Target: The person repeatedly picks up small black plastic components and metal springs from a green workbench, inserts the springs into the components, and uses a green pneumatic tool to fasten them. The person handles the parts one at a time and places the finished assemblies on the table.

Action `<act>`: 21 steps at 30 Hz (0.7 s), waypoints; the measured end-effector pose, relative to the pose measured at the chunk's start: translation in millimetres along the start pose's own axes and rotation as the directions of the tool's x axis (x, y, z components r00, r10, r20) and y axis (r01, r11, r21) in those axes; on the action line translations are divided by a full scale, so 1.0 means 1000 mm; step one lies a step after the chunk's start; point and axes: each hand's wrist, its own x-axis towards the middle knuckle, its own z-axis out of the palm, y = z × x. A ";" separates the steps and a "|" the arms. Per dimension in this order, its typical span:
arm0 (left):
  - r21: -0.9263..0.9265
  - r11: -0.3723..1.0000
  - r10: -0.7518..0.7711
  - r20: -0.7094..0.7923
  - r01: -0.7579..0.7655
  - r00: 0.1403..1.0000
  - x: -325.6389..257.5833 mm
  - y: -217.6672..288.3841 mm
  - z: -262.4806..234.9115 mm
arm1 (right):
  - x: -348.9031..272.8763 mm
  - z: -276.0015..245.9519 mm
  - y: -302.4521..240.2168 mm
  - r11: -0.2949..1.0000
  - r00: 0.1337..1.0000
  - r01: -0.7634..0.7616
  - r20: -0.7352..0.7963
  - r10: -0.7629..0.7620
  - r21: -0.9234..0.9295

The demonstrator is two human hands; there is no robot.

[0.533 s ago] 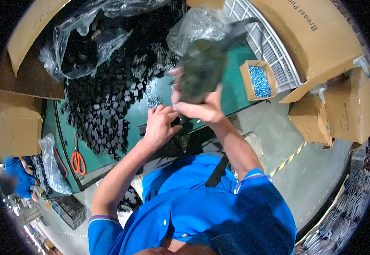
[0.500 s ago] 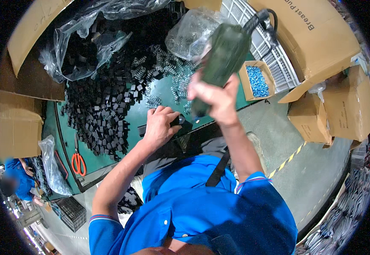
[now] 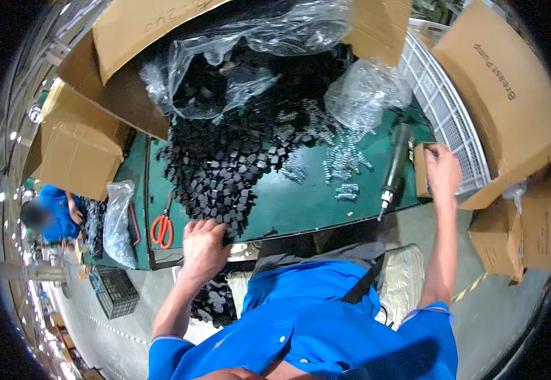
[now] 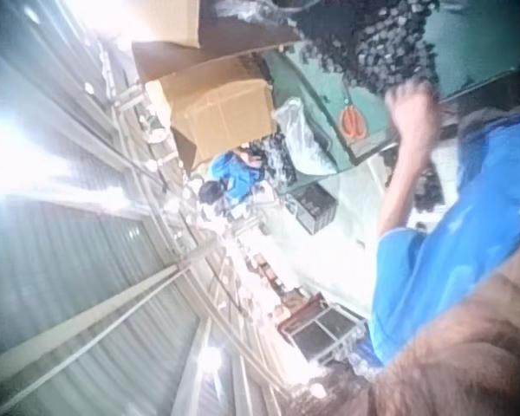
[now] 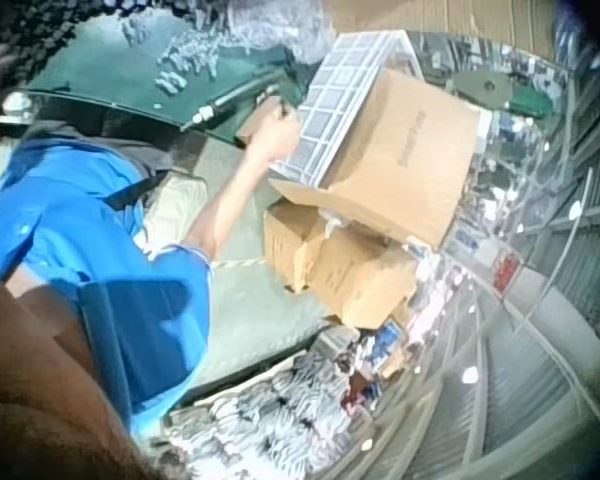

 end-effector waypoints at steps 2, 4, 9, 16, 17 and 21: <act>0.244 0.955 -0.216 0.183 0.168 0.959 -0.048 -0.059 0.025 | 0.011 0.015 0.047 0.971 0.996 0.090 0.019 -0.087 -0.220; 0.428 0.880 -0.352 0.296 0.206 0.888 -0.083 -0.100 0.044 | 0.010 0.038 0.071 0.953 0.992 0.125 0.020 -0.124 -0.276; -0.025 0.912 -0.404 0.111 0.409 0.908 -0.025 -0.110 0.023 | 0.009 0.030 0.056 0.982 0.998 0.026 0.058 -0.015 -0.189; -0.659 0.738 -0.497 -0.385 0.145 0.778 0.241 -0.192 0.058 | 0.002 0.040 0.062 0.993 0.999 -0.023 -0.041 0.018 -0.113; -0.691 0.718 -0.546 -0.488 0.080 0.680 0.276 -0.222 0.074 | 0.004 0.043 0.061 0.998 0.998 -0.022 -0.066 0.019 -0.057; -0.585 0.782 -0.560 -0.508 0.215 0.654 0.375 -0.223 0.052 | -0.011 0.034 0.078 0.954 0.978 -0.069 -0.167 0.122 0.293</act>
